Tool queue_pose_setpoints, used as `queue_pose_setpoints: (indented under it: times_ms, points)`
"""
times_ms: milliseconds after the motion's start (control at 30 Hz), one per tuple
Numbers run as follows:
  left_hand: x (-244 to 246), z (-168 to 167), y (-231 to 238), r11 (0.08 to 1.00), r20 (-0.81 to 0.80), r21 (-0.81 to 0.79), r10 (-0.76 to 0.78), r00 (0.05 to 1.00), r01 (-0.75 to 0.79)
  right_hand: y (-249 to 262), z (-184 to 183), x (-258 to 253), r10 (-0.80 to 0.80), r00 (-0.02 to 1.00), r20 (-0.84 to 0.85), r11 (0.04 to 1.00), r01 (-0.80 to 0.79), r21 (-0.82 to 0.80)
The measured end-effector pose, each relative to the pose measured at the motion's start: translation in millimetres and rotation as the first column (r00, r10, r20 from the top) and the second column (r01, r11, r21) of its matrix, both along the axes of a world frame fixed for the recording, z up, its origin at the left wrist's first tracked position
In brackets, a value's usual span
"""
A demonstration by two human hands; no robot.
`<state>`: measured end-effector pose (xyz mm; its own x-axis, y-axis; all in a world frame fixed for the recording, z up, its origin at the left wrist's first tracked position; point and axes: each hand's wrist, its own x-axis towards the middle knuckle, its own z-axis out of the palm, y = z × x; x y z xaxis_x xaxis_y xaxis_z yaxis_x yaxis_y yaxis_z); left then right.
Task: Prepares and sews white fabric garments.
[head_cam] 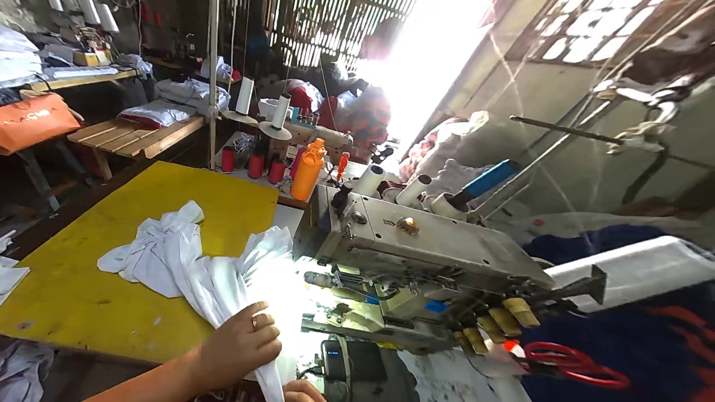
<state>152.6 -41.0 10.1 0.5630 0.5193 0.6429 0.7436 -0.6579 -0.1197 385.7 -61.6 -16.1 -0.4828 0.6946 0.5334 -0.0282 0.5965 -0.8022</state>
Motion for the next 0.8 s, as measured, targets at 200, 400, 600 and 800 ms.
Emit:
queue_pose_setpoints:
  times_ms: [200, 400, 600, 800]
  points:
    - [-8, -5, 30, 0.990, 0.027, -0.032, 0.135, 0.991, -0.134, 28, -15, -7, -0.209, 0.972, 0.106, 0.977, 0.213, -0.028]
    - [-2, 21, 54, 0.896, 0.060, -0.327, 0.338, 0.939, -0.301, 65, -18, -23, -0.313, 0.939, 0.140, 0.943, 0.325, -0.072]
    - [-12, 23, 72, 0.821, 0.221, -0.548, 0.326, 0.919, -0.159, 72, -9, -27, -0.304, 0.952, 0.037, 0.946, 0.306, -0.102]
    - [-12, 21, 77, 0.824, 0.275, -0.544, 0.353, 0.895, -0.158, 73, -7, -30, -0.321, 0.947, -0.003, 0.939, 0.317, -0.130]
